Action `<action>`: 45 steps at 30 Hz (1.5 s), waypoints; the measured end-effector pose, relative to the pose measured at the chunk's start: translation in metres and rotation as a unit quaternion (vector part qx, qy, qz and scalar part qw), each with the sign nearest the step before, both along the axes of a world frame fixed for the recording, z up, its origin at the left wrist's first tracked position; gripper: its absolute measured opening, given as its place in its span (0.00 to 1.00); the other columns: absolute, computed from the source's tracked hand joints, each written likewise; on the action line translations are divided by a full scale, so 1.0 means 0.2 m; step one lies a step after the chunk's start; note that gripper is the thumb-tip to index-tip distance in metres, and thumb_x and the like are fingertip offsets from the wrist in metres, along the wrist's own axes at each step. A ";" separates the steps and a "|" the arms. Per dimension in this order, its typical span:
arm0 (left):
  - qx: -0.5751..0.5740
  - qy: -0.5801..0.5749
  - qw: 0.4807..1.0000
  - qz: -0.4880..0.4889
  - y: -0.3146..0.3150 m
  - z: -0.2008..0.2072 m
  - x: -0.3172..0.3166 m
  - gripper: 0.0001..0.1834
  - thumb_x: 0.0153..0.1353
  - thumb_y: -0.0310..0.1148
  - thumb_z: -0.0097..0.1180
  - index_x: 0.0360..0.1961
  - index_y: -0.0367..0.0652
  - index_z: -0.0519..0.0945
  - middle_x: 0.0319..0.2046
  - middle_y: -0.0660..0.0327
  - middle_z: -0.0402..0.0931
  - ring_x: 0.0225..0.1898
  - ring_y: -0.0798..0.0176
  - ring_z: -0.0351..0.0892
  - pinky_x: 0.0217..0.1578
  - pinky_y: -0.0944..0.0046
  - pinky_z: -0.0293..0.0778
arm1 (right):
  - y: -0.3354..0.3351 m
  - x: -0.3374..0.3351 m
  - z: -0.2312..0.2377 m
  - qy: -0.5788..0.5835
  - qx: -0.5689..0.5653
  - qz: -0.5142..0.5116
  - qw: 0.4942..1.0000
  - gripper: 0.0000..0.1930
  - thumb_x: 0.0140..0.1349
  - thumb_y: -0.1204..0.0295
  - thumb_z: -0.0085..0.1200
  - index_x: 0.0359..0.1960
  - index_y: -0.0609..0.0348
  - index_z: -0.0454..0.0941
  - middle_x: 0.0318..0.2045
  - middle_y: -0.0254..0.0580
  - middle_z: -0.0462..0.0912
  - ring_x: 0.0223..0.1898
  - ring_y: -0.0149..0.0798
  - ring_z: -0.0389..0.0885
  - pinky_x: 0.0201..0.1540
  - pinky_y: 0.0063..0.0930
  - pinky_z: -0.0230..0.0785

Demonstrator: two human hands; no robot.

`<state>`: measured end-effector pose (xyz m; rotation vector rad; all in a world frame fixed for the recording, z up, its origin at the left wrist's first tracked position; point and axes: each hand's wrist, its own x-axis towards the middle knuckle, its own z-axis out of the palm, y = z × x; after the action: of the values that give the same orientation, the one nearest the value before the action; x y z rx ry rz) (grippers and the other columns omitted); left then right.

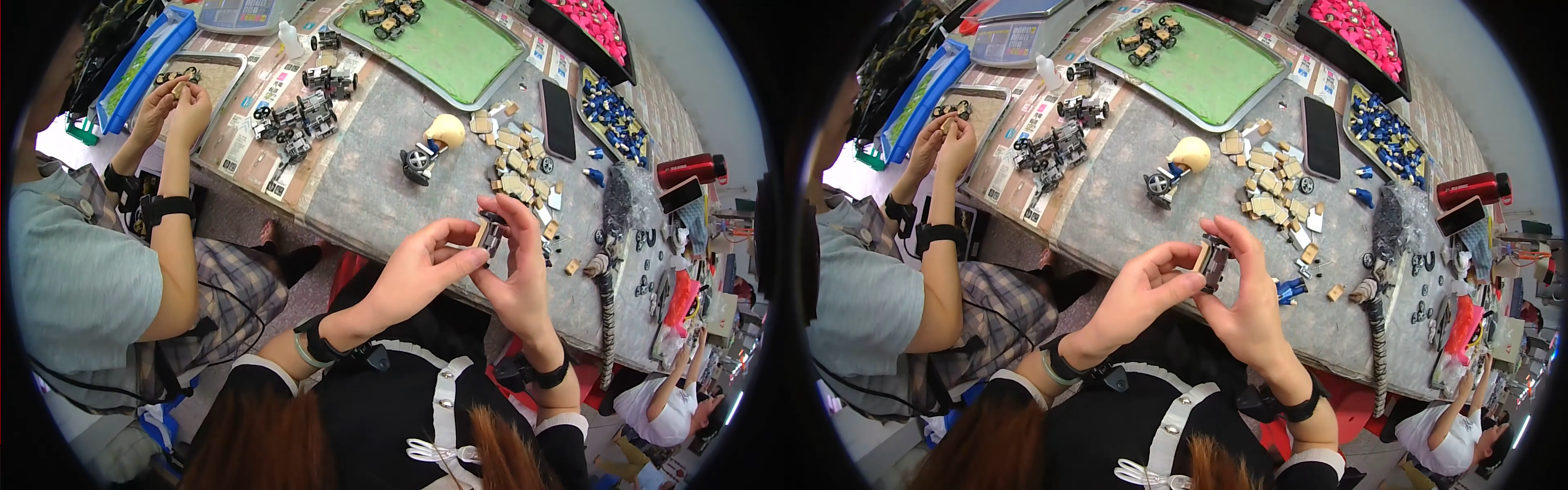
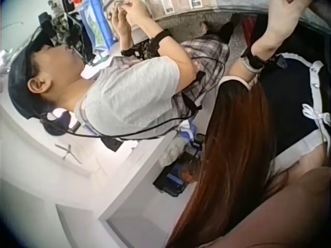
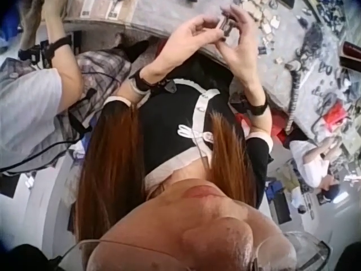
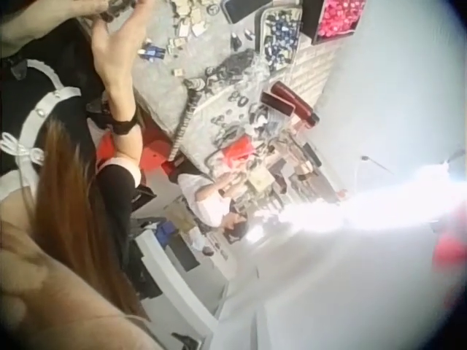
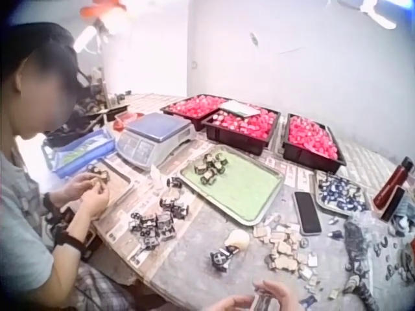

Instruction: Assembling small electronic components and placing them on a tray.

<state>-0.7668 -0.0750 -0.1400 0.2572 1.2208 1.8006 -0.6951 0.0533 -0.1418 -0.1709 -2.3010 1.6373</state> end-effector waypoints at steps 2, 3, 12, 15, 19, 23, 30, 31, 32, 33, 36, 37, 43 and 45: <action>0.006 -0.007 1.000 0.002 0.00 0.01 0.02 0.16 0.55 0.27 0.52 0.44 0.33 0.67 0.38 0.61 0.70 0.37 0.73 0.72 0.37 0.74 0.68 | -0.02 0.03 0.00 0.003 -0.009 -0.016 1.000 0.33 0.38 0.85 0.55 0.51 0.59 0.60 0.48 0.48 0.68 0.51 0.43 0.67 0.50 0.31 0.61; 0.017 -0.015 1.000 0.004 0.00 0.00 0.03 0.16 0.55 0.27 0.52 0.44 0.32 0.68 0.38 0.61 0.71 0.37 0.73 0.72 0.37 0.74 0.69 | -0.03 0.03 0.00 0.012 0.033 -0.031 0.999 0.32 0.38 0.85 0.55 0.49 0.59 0.61 0.47 0.48 0.68 0.50 0.45 0.67 0.50 0.32 0.61; -0.047 0.062 0.997 -0.020 0.00 -0.03 0.02 0.14 0.57 0.31 0.50 0.40 0.31 0.72 0.32 0.63 0.73 0.34 0.75 0.71 0.34 0.74 0.69 | -0.02 0.05 -0.10 0.042 0.047 -0.032 0.998 0.29 0.35 0.81 0.62 0.44 0.60 0.67 0.45 0.49 0.70 0.46 0.48 0.71 0.46 0.31 0.65; -0.074 0.074 0.994 -0.040 -0.01 -0.04 0.03 0.14 0.58 0.28 0.48 0.43 0.30 0.69 0.36 0.62 0.72 0.37 0.74 0.70 0.37 0.74 0.69 | -0.02 0.06 -0.12 0.051 0.025 -0.036 0.998 0.29 0.36 0.81 0.63 0.45 0.60 0.67 0.45 0.48 0.71 0.45 0.45 0.72 0.44 0.28 0.67; -0.075 0.087 0.992 -0.044 -0.01 -0.01 0.02 0.14 0.58 0.29 0.47 0.43 0.30 0.69 0.37 0.63 0.72 0.38 0.75 0.70 0.38 0.74 0.68 | -0.04 0.06 -0.13 0.060 -0.046 -0.041 0.996 0.28 0.38 0.81 0.63 0.45 0.61 0.67 0.45 0.46 0.71 0.45 0.39 0.72 0.44 0.26 0.67; -0.055 0.030 0.997 -0.053 -0.01 -0.03 0.00 0.15 0.59 0.31 0.46 0.44 0.31 0.69 0.37 0.64 0.71 0.38 0.76 0.69 0.38 0.74 0.68 | -0.03 0.05 -0.13 0.051 -0.085 -0.031 0.995 0.28 0.39 0.80 0.63 0.45 0.63 0.66 0.45 0.46 0.71 0.44 0.35 0.73 0.44 0.25 0.67; -0.028 -0.065 0.995 -0.074 -0.03 -0.04 -0.02 0.16 0.60 0.32 0.44 0.46 0.32 0.68 0.37 0.64 0.71 0.37 0.76 0.71 0.38 0.74 0.69 | -0.03 0.05 -0.11 0.025 -0.093 -0.024 0.995 0.27 0.39 0.81 0.62 0.45 0.63 0.66 0.45 0.44 0.71 0.43 0.34 0.73 0.43 0.23 0.67; -0.028 -0.065 0.995 -0.075 -0.03 -0.04 -0.02 0.16 0.60 0.32 0.44 0.46 0.32 0.68 0.37 0.64 0.71 0.37 0.76 0.71 0.38 0.74 0.69 | -0.04 0.05 -0.11 0.021 -0.095 -0.025 0.995 0.28 0.39 0.81 0.62 0.46 0.63 0.67 0.45 0.43 0.71 0.43 0.34 0.73 0.43 0.23 0.67; -0.014 -0.089 0.993 -0.076 -0.03 -0.04 -0.02 0.16 0.60 0.32 0.44 0.46 0.32 0.67 0.37 0.64 0.71 0.37 0.76 0.71 0.38 0.74 0.69 | -0.04 0.05 -0.10 0.018 -0.097 -0.027 0.995 0.28 0.39 0.81 0.62 0.46 0.62 0.67 0.44 0.43 0.71 0.42 0.34 0.73 0.42 0.23 0.67; -0.001 -0.112 0.991 -0.078 -0.03 -0.05 -0.02 0.17 0.60 0.32 0.44 0.46 0.32 0.67 0.37 0.64 0.71 0.37 0.75 0.71 0.38 0.73 0.69 | -0.04 0.05 -0.10 0.018 -0.097 -0.027 0.995 0.28 0.39 0.81 0.62 0.46 0.62 0.67 0.44 0.43 0.71 0.42 0.34 0.73 0.42 0.23 0.67; -0.002 -0.124 0.990 -0.065 -0.04 -0.05 -0.01 0.16 0.60 0.32 0.45 0.46 0.31 0.68 0.38 0.64 0.71 0.37 0.75 0.71 0.38 0.73 0.69 | -0.03 0.06 -0.09 0.003 -0.086 -0.021 0.996 0.28 0.38 0.80 0.62 0.45 0.62 0.67 0.43 0.42 0.72 0.43 0.33 0.73 0.41 0.23 0.68; -0.003 -0.125 0.990 -0.063 -0.04 -0.05 -0.01 0.16 0.60 0.32 0.45 0.46 0.31 0.68 0.38 0.64 0.71 0.37 0.75 0.71 0.38 0.73 0.69 | -0.03 0.06 -0.08 0.004 -0.005 -0.019 1.000 0.28 0.39 0.80 0.62 0.45 0.61 0.67 0.43 0.42 0.72 0.43 0.33 0.73 0.41 0.23 0.68; -0.034 -0.013 0.997 -0.070 -0.05 -0.01 -0.01 0.15 0.59 0.31 0.46 0.43 0.30 0.71 0.35 0.64 0.72 0.35 0.76 0.70 0.37 0.74 0.69 | -0.04 0.07 -0.09 0.012 -0.056 -0.016 0.998 0.27 0.39 0.79 0.63 0.45 0.61 0.67 0.44 0.44 0.71 0.44 0.34 0.72 0.42 0.26 0.68; -0.029 0.002 0.999 -0.042 -0.04 -0.04 0.01 0.15 0.59 0.31 0.46 0.44 0.30 0.71 0.34 0.65 0.73 0.34 0.76 0.70 0.36 0.75 0.69 | -0.05 0.07 -0.11 0.024 -0.094 -0.015 0.995 0.28 0.39 0.80 0.63 0.45 0.62 0.66 0.45 0.44 0.70 0.44 0.35 0.72 0.43 0.27 0.68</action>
<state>-0.7643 -0.0821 -0.1479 0.2764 1.2451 1.6911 -0.6817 0.0438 -0.1631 -0.2042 -2.0987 1.8211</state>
